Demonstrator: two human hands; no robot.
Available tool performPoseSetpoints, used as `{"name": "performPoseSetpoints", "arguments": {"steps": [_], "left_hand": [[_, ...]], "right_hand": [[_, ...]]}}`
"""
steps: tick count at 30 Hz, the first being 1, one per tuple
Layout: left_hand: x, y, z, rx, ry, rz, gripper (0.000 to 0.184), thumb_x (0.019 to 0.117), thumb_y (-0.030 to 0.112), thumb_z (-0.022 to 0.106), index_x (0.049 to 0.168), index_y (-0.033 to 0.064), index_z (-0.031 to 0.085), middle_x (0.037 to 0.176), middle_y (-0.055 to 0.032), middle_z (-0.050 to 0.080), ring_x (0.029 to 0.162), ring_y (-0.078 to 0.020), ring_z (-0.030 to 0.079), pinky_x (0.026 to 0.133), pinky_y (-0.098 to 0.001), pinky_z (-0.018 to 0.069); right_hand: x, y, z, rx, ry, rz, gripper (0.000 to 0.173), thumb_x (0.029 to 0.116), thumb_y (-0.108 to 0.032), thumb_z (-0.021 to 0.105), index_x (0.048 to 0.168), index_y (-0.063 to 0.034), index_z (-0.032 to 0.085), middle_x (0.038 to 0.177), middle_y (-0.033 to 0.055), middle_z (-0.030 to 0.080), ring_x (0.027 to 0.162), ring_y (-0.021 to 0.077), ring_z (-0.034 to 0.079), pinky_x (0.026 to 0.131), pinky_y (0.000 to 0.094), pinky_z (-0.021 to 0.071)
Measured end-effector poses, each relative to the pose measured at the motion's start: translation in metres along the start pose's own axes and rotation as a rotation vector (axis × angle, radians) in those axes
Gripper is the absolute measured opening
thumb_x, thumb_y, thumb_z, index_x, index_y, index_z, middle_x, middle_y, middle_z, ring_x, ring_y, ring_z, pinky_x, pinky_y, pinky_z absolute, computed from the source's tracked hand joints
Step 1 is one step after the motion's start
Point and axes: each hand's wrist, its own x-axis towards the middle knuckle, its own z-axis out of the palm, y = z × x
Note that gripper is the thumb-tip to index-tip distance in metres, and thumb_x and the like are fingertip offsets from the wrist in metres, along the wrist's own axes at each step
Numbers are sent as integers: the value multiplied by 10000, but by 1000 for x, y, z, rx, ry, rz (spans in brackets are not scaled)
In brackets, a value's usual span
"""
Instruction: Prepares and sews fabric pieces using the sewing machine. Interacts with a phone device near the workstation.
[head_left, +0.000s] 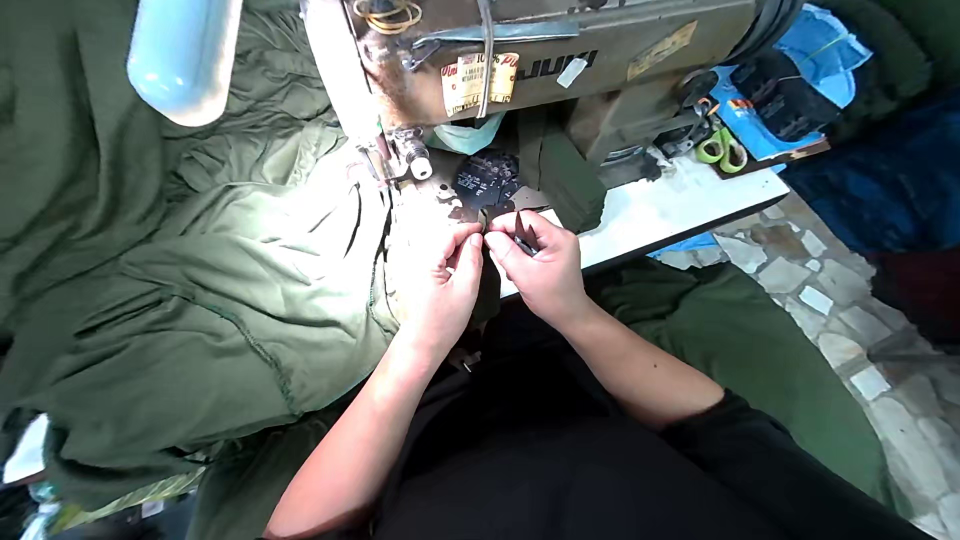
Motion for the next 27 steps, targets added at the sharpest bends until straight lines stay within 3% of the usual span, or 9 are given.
{"name": "performPoseSetpoints", "arguments": {"steps": [4,6,9,11,13,18,21,25,27], "left_hand": [[-4,10,-8,-142,-98,-29,311,970,13,449,1147,-76,690,990,-47,719,806,18,656,762,-161,552],[-4,14,-14,-235,-133,-65,326,974,5,424,1163,-71,679,989,-18,719,833,-1,677,787,-186,574],[3,12,-21,-323,-147,-115,268,1020,48,462,1170,8,681,995,40,721,845,-15,679,773,-202,575],[5,10,-25,-324,-216,-126,228,1008,84,529,1169,60,689,1057,64,721,900,-6,674,799,-191,566],[6,11,-24,-310,-255,-115,155,981,91,606,1080,74,725,981,69,724,839,4,665,746,-169,562],[4,15,-19,-297,-141,-105,127,987,76,624,941,143,720,865,111,702,763,23,643,709,-159,546],[2,16,-19,-362,-60,-155,158,1015,106,603,936,181,717,886,109,725,765,13,664,708,-159,555],[-1,15,-19,-354,9,-174,177,1023,130,584,914,208,699,863,122,712,756,13,661,707,-160,550],[-3,15,-19,-372,31,-180,166,1020,132,591,910,208,689,851,115,706,751,2,662,712,-173,556]], "right_hand": [[4,0,-2,10,33,-114,89,920,-18,642,917,55,692,821,19,678,746,-78,594,701,81,496],[9,-2,-5,58,26,-105,89,909,6,615,898,53,689,794,1,661,693,-84,562,648,77,473],[17,-8,-12,307,-54,21,108,902,36,591,897,-33,673,796,-80,635,585,-85,492,528,90,431],[21,-12,-17,415,-114,55,123,896,27,591,869,-52,680,860,-66,623,601,-67,495,526,99,439],[23,-15,-18,451,-164,37,113,900,22,600,866,-44,684,903,-47,622,639,-64,507,540,98,436],[16,-10,-13,314,-105,-115,121,970,-10,568,963,39,678,989,31,622,752,-43,549,616,99,464],[-4,13,-7,188,-83,-250,139,974,-83,590,910,35,624,1016,115,640,872,46,603,723,156,509],[-22,22,4,134,-119,-230,187,907,-136,715,892,37,648,1022,152,662,829,68,606,683,153,497],[-20,19,7,145,-131,-202,142,913,-78,702,893,59,669,921,125,651,777,43,582,674,135,479]]}}
